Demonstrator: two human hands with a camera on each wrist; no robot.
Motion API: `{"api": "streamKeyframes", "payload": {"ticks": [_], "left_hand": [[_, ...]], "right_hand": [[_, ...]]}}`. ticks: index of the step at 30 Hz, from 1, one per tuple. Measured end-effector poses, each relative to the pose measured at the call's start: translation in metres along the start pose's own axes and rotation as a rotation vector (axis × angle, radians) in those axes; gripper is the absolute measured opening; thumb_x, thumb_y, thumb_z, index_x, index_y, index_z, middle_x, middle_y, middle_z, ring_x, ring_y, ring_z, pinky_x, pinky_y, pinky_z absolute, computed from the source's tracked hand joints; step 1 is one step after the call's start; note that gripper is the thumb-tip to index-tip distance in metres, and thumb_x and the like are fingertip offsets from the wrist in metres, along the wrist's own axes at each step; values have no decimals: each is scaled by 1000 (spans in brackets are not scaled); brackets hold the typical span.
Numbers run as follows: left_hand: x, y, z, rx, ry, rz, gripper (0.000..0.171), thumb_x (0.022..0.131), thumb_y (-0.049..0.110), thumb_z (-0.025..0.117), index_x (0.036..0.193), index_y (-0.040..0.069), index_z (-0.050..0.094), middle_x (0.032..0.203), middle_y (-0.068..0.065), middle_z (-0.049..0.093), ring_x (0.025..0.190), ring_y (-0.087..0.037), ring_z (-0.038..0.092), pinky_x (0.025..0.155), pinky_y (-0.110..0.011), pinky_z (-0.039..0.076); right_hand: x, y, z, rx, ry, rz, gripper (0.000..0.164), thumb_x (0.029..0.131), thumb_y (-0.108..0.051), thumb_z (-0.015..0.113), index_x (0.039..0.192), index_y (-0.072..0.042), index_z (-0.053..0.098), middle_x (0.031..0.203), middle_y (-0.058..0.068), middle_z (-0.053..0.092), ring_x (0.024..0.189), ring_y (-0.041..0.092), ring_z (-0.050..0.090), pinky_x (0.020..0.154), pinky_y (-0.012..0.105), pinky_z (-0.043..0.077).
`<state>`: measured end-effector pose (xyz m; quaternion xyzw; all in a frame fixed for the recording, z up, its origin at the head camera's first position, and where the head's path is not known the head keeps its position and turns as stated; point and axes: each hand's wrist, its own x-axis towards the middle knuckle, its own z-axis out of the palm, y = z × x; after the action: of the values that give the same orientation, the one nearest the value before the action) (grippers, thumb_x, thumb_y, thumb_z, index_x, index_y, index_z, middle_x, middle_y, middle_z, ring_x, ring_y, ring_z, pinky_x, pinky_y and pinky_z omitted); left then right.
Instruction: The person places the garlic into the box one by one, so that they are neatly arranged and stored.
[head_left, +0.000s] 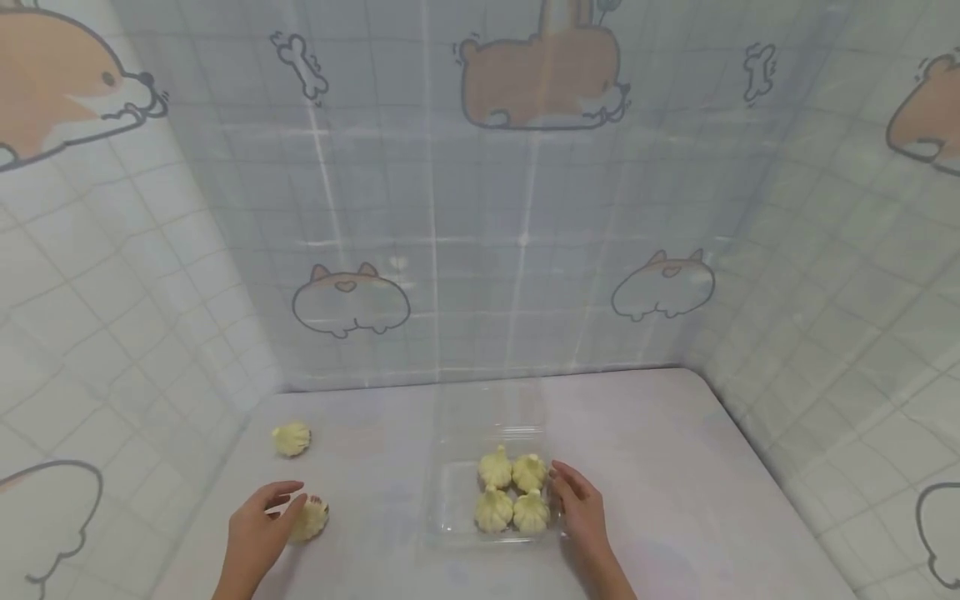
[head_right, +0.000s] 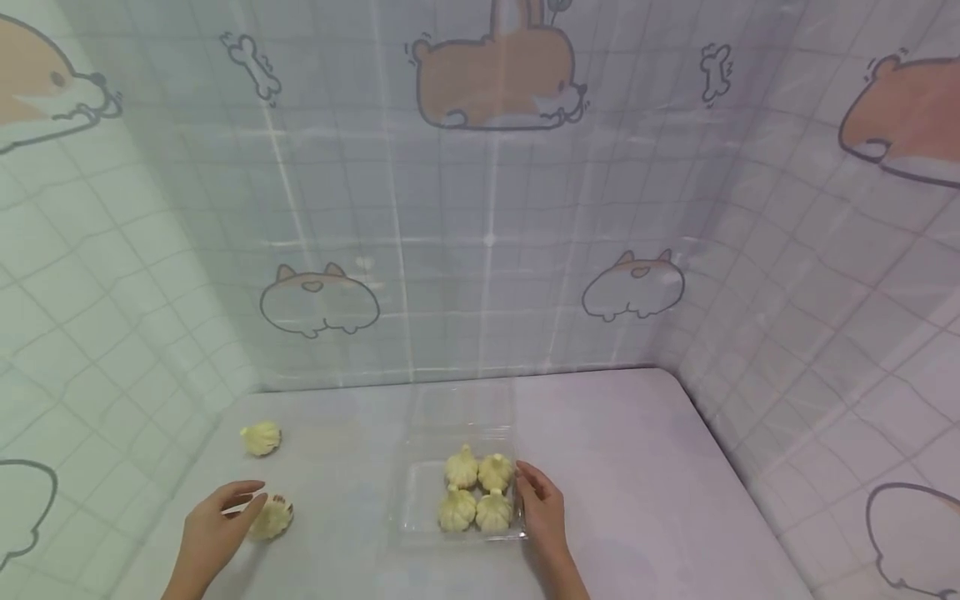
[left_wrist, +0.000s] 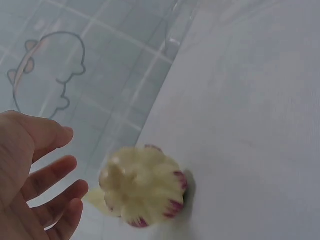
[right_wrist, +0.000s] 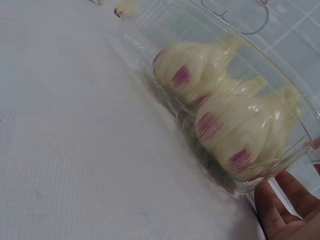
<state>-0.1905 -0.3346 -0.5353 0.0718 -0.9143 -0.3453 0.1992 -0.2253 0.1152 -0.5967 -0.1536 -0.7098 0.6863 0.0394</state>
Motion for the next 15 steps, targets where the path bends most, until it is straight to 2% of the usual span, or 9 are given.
{"api": "streamKeyframes", "payload": {"ticks": [3, 6, 10, 12, 15], "left_hand": [[-1, -10, -4, 9, -29, -55, 25, 89, 17, 72, 110, 3, 68, 114, -23, 63, 97, -41, 65, 71, -35, 56], [-1, -19, -4, 1, -67, -145, 36, 91, 28, 70, 116, 2, 66, 122, -27, 57, 103, -46, 60, 77, -49, 54], [-1, -31, -1, -5, -154, -256, 59, 89, 48, 67, 125, 1, 59, 131, -29, 50, 111, -48, 55, 82, -52, 52], [-1, -37, 1, 8, -214, -279, 70, 88, 55, 64, 129, 0, 54, 133, -31, 48, 112, -49, 53, 84, -53, 51], [-2, -44, 7, 28, -284, -274, 77, 88, 60, 61, 134, 0, 48, 132, -33, 48, 112, -48, 54, 86, -54, 49]], "right_hand": [[0, 0, -1, 1, -7, -1, 33, 98, -20, 57, 129, -8, 61, 127, 15, 60, 108, 29, 61, 85, 35, 53], [-1, -1, -1, 3, -18, 5, 33, 99, -20, 56, 130, -8, 60, 129, 15, 59, 110, 29, 61, 86, 36, 52], [0, -1, -1, -8, -28, -6, 33, 100, -18, 54, 131, -7, 59, 130, 17, 58, 112, 30, 60, 88, 38, 52], [0, -1, -1, -11, -28, -13, 33, 100, -17, 54, 130, -7, 59, 130, 17, 58, 112, 30, 60, 87, 38, 52], [0, 0, -3, -12, -32, -27, 33, 100, -16, 54, 130, -7, 60, 130, 17, 59, 112, 30, 59, 87, 37, 52]]}}
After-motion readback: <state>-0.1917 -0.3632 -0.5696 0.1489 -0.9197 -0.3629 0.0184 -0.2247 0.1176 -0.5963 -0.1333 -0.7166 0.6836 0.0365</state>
